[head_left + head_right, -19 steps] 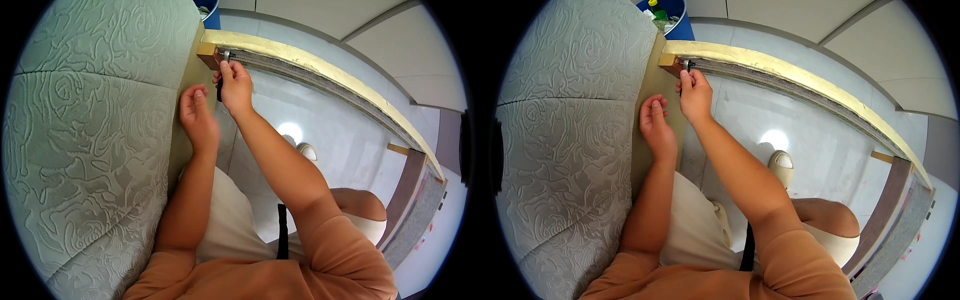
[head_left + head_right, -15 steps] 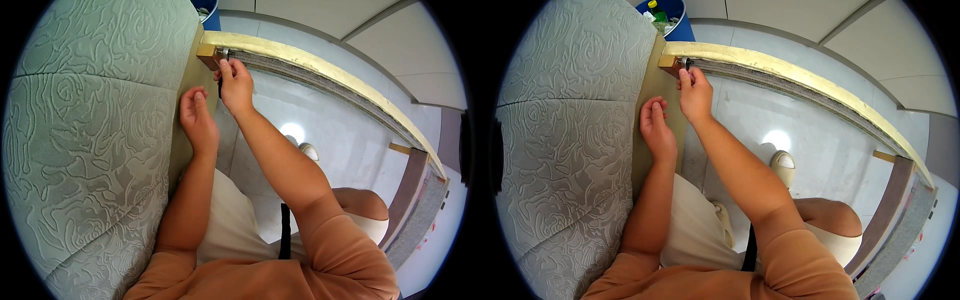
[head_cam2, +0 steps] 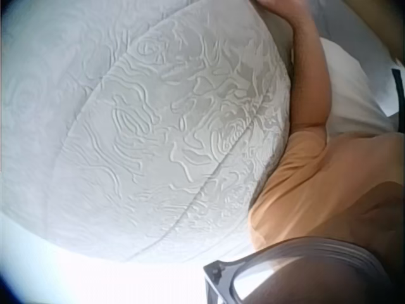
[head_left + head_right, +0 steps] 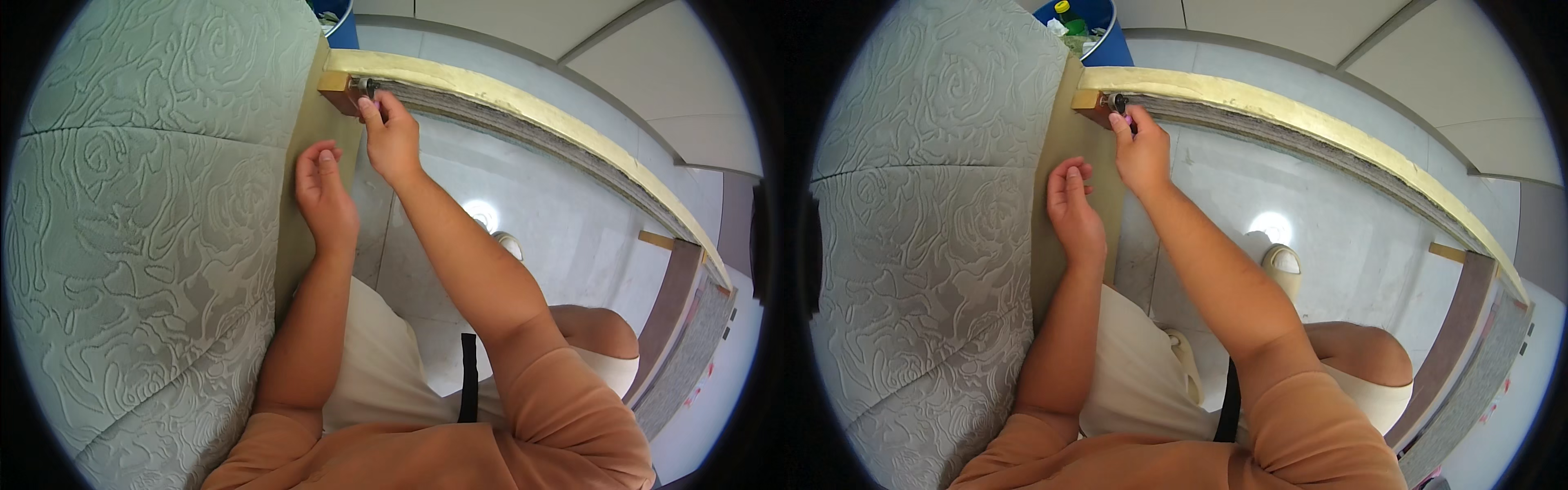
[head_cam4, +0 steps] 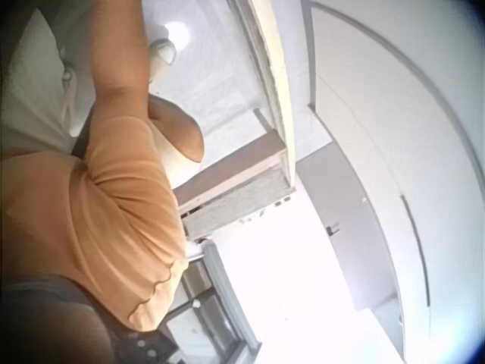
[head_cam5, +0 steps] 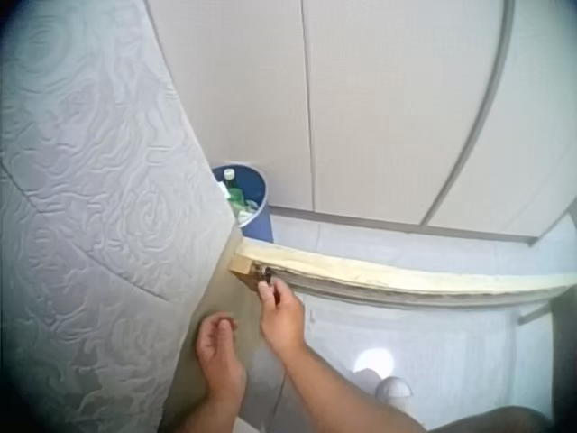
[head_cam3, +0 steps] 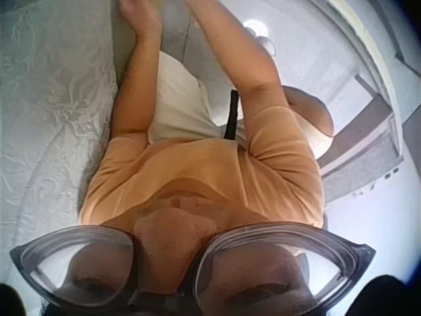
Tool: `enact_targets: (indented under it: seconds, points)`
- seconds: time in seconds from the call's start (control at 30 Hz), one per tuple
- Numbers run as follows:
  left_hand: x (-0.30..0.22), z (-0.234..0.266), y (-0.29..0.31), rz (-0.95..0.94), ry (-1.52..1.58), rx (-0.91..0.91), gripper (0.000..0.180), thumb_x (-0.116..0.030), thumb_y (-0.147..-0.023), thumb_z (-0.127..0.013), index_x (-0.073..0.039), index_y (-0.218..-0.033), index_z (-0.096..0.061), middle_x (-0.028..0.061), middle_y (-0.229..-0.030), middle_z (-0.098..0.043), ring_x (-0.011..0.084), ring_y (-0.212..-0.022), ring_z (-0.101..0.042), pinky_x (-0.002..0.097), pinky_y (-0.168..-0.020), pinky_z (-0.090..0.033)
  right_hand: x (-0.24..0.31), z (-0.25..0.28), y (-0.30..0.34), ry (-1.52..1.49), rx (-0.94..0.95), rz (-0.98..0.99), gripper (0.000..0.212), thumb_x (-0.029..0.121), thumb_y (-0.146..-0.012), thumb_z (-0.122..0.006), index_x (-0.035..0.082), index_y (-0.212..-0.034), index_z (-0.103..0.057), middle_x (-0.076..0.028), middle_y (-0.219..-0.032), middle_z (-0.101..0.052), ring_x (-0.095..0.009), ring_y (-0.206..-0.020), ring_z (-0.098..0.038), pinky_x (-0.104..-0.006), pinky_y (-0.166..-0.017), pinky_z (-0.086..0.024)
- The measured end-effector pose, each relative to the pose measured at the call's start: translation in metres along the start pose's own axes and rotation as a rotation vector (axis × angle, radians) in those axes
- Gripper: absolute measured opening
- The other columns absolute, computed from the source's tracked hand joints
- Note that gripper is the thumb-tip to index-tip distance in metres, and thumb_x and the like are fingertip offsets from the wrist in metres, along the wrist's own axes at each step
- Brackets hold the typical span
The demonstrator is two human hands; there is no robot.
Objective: The person selects a socket and attaches it to a ratchet handle from a tool kit, then uses the ratchet to tighten a bolt on a wooden bed frame component.
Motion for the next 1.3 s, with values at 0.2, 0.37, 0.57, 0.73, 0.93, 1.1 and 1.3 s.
enact_targets:
  seconds: [0.2, 0.37, 0.57, 0.73, 0.93, 1.1, 1.3]
  points:
    - [0.000, -0.002, 0.000, 0.011, 0.002, -0.003, 0.022, -0.019, -0.095, -0.045, -0.004, -0.104, -0.058, 0.0016, -0.095, -0.059, 0.0094, -0.090, -0.054, 0.0246, -0.075, -0.039, 0.004, 0.005, -0.003, -0.048, 0.055, -0.054, 0.023, 0.024, -0.088, -0.060, 0.001, -0.086, -0.057, -0.009, -0.070, -0.062, -0.016, -0.061, -0.057, -0.0290, -0.059, -0.046]
    - [-0.002, -0.001, 0.000, 0.012, -0.022, 0.012, 0.022, -0.019, -0.095, -0.045, -0.004, -0.104, -0.058, 0.0021, -0.096, -0.059, 0.0094, -0.090, -0.054, 0.0249, -0.074, -0.039, 0.014, 0.003, -0.002, -0.286, 0.166, -0.236, 0.023, 0.022, -0.091, -0.056, 0.000, -0.084, -0.058, -0.008, -0.072, -0.062, -0.012, -0.063, -0.059, -0.0257, -0.057, -0.047]
    - [-0.003, -0.001, 0.000, -0.024, 0.024, 0.030, 0.022, -0.019, -0.096, -0.044, -0.003, -0.104, -0.057, 0.0034, -0.096, -0.058, 0.0100, -0.088, -0.052, 0.0244, -0.075, -0.039, 0.046, 0.002, 0.000, -0.380, 0.173, -0.504, 0.030, 0.028, -0.091, -0.054, -0.002, -0.085, -0.056, -0.012, -0.071, -0.062, -0.019, -0.057, -0.061, -0.0283, -0.049, -0.048]
    - [-0.012, -0.002, 0.003, -0.070, 0.006, 0.006, 0.022, -0.017, -0.095, -0.044, -0.002, -0.108, -0.054, 0.0054, -0.103, -0.056, 0.0114, -0.090, -0.051, 0.0257, -0.079, -0.040, 0.060, 0.003, -0.005, -0.485, 0.176, -0.616, 0.030, 0.027, -0.090, -0.053, -0.003, -0.086, -0.055, -0.014, -0.070, -0.062, -0.022, -0.056, -0.062, -0.0311, -0.049, -0.050]
    - [-0.020, -0.002, 0.007, -0.247, -0.082, -0.006, 0.024, -0.012, -0.094, -0.044, 0.001, -0.113, -0.048, 0.0095, -0.117, -0.050, 0.0162, -0.103, -0.046, 0.0298, -0.092, -0.036, 0.053, -0.003, -0.003, -0.316, 0.152, -0.512, 0.029, 0.025, -0.091, -0.053, -0.002, -0.082, -0.056, -0.013, -0.068, -0.061, -0.019, -0.056, -0.061, -0.0299, -0.050, -0.049]
    - [-0.019, 0.000, 0.007, -0.321, -0.088, 0.017, 0.024, -0.013, -0.094, -0.043, 0.001, -0.114, -0.047, 0.0108, -0.119, -0.048, 0.0175, -0.107, -0.044, 0.0308, -0.094, -0.035, 0.012, -0.008, 0.000, -0.148, 0.137, -0.238, 0.023, 0.019, -0.092, -0.055, 0.002, -0.078, -0.055, -0.006, -0.068, -0.062, -0.012, -0.060, -0.057, -0.0259, -0.056, -0.046]
    - [-0.015, 0.001, 0.005, -0.295, -0.088, 0.047, 0.026, -0.014, -0.095, -0.044, 0.001, -0.115, -0.046, 0.0109, -0.119, -0.048, 0.0176, -0.106, -0.045, 0.0301, -0.094, -0.035, -0.002, 0.004, -0.009, 0.125, 0.077, 0.006, 0.023, 0.022, -0.085, -0.064, 0.001, -0.082, -0.057, -0.014, -0.066, -0.060, -0.025, -0.057, -0.056, -0.0345, -0.057, -0.045]
Point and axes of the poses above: each hand's wrist, its own y-axis away from the middle knuckle, its own z-axis out of the back of the hand, x = y × z, the point moved 1 cm from there along -y, towards the middle knuckle
